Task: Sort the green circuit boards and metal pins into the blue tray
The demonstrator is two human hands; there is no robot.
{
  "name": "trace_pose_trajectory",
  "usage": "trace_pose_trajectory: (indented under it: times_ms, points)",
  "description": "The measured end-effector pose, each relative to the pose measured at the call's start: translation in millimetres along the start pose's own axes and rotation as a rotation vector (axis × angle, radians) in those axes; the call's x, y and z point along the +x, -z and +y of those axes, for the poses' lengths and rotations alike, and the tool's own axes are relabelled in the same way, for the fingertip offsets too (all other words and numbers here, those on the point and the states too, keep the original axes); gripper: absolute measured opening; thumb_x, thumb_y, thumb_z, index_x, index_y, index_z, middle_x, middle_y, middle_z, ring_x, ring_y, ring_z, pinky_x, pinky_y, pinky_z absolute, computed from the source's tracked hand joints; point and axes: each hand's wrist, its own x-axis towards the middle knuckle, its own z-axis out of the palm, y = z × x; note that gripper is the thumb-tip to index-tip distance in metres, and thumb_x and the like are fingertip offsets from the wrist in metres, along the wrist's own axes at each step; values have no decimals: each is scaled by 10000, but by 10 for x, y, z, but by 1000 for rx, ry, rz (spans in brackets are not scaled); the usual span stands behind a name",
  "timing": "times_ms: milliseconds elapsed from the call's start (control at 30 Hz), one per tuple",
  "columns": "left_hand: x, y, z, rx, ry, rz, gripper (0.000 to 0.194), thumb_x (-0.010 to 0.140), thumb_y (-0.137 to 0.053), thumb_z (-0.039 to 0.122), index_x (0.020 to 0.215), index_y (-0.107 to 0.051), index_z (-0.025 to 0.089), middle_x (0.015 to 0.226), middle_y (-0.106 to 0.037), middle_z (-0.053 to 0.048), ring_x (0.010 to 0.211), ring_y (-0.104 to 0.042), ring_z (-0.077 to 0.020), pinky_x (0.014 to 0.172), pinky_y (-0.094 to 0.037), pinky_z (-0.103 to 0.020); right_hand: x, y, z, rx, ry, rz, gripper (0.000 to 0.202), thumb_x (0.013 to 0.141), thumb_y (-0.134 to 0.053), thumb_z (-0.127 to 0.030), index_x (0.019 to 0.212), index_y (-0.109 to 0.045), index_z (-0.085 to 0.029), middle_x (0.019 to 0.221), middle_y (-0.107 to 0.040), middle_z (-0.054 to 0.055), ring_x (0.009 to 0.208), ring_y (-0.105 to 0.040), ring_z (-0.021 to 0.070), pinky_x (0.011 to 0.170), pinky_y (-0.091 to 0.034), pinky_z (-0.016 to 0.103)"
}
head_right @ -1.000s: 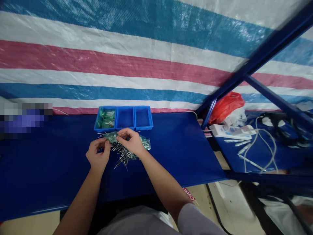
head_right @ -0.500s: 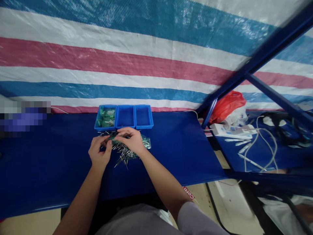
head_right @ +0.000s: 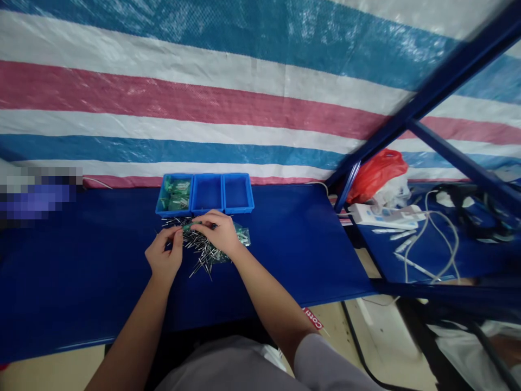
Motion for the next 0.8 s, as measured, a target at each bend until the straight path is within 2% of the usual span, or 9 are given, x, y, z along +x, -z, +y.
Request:
trace_pose_trajectory:
  times_ms: [100, 233, 400, 500, 667, 733, 800]
  points:
    - [-16, 4, -8, -35, 6, -21, 184, 879, -636, 232, 1046, -710, 209, 871, -732, -17, 724, -672, -111, 739, -524, -237, -2, 3, 1, 15, -7, -23, 133, 818, -777, -333, 914, -783, -241, 801, -704, 23, 673, -611, 136, 659, -550, 305]
    - [-21, 10, -8, -55, -2, 8, 219, 875, -623, 194, 1080, -700, 206, 938, -744, -30, 787, -694, -119, 778, -536, -240, -16, -16, -24, 114, -27, -28, 215, 780, -807, -341, 952, -760, -221, 935, -731, 43, 713, -650, 136, 674, -568, 301]
    - [6, -6, -3, -72, -67, 38, 169, 843, -635, 136, 984, -702, 201, 906, -739, -23, 771, -693, -117, 758, -543, -242, -36, -38, -5, 173, -48, 28, 118, 842, -740, -311, 895, -711, -210, 918, -734, 42, 720, -660, 135, 684, -567, 304]
    - [12, -15, -22, -84, -101, 45, 139, 837, -630, 118, 929, -696, 199, 893, -739, -25, 780, -697, -125, 760, -549, -255, -45, -32, 7, 219, -44, 49, 139, 817, -762, -289, 890, -671, -213, 879, -721, 27, 701, -651, 132, 673, -558, 301]
    - [-27, -33, -68, -101, -70, -7, 98, 862, -603, 152, 905, -682, 191, 933, -748, -40, 752, -711, -126, 746, -564, -266, -40, -11, -2, 290, -55, 20, 242, 828, -753, -324, 1034, -672, -225, 897, -731, 30, 747, -669, 148, 673, -553, 301]
    - [-54, -44, -72, -105, -21, -14, 75, 860, -619, 177, 918, -665, 190, 896, -745, -32, 686, -699, -114, 696, -557, -250, -29, -7, 0, 237, -79, 23, 195, 842, -740, -348, 988, -710, -222, 896, -739, 35, 727, -659, 144, 668, -550, 301]
    - [-74, -54, -68, -110, 63, -2, 170, 846, -655, 210, 1013, -630, 190, 824, -732, -11, 635, -682, -109, 666, -549, -242, -14, -3, 2, 199, -63, 38, 147, 848, -736, -348, 922, -735, -221, 913, -744, 42, 740, -658, 146, 674, -550, 305]
